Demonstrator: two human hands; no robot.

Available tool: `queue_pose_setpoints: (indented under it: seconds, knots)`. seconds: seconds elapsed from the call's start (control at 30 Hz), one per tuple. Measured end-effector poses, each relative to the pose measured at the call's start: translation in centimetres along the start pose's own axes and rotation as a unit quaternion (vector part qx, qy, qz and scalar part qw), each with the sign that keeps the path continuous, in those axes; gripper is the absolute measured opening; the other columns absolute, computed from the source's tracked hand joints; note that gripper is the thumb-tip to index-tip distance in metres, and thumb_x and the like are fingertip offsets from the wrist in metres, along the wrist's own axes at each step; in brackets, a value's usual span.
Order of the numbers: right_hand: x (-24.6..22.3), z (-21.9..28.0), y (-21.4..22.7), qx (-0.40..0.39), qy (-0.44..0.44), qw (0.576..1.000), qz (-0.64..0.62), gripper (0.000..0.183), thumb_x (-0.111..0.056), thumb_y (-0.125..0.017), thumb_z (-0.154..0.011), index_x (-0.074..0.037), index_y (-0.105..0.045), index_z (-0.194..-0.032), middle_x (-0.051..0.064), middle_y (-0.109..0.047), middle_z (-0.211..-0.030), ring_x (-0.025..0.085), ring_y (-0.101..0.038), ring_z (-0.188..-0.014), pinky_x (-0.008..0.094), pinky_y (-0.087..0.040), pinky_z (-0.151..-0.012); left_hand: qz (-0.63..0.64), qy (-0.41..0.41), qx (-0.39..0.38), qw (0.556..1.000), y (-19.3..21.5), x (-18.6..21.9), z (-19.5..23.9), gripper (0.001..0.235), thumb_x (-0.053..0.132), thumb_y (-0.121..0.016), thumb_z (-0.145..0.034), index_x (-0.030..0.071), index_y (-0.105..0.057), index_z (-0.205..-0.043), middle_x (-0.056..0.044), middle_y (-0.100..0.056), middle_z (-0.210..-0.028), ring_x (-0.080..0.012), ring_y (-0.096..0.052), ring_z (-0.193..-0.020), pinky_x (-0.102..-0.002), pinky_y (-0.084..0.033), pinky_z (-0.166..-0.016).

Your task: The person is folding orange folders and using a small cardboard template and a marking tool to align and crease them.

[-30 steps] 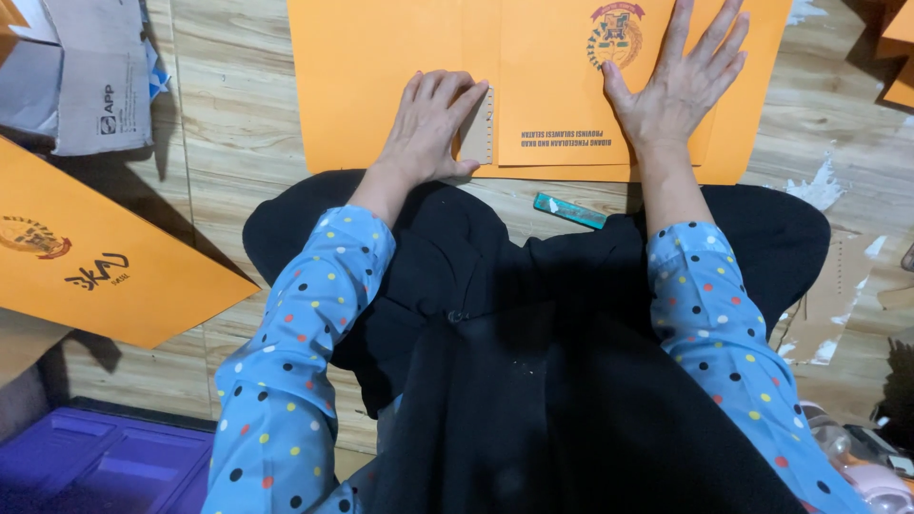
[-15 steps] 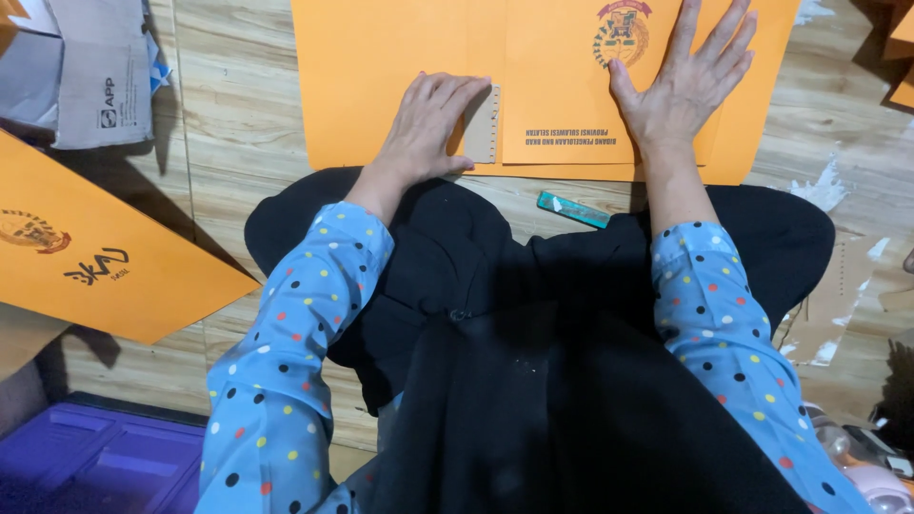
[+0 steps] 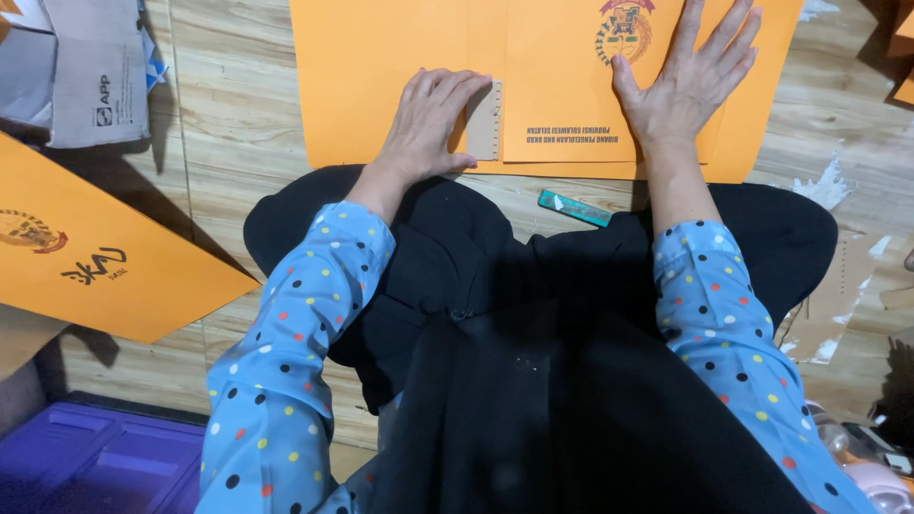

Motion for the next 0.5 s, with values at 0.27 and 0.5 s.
queue_pose_setpoints:
  seconds: [0.27,0.5]
  knots:
    - [0.16,-0.02,-0.25,-0.004,-0.001,1.000,-0.001,0.086,-0.084,-0.033,-0.090,-0.023,-0.022,-0.149,0.015,-0.004,-0.144,0.036,-0.010,-0.135,0.061,-0.030,-0.106,-0.015,-0.010,-0.004,1.000,-0.10,-0.03,-0.07,0.088,0.035,-0.086,-0.055,0.013,-0.040,-0.126,-0.006,-0.041,-0.127,-0.0282,-0.036,-0.112,-0.047,-0.023,-0.099]
    - [0.23,0.01,-0.34,-0.006,-0.003,1.000,-0.004,0.086,-0.083,-0.034,-0.090,-0.022,-0.022,-0.149,0.015,-0.004,-0.144,0.036,-0.009,-0.135,0.060,-0.029,-0.106,-0.033,-0.046,0.018,0.998,-0.37,-0.24,-0.02,0.079,0.036,-0.087,-0.052,0.014,-0.047,-0.117,-0.006,-0.041,-0.125,-0.0288,-0.038,-0.108,-0.048,-0.027,-0.095]
Point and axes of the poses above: each hand's wrist, its own z-axis away from the middle knuckle, its own y-axis out of the back of the hand, x = y × z, the point moved 3 cm from there along -z, towards the middle knuckle
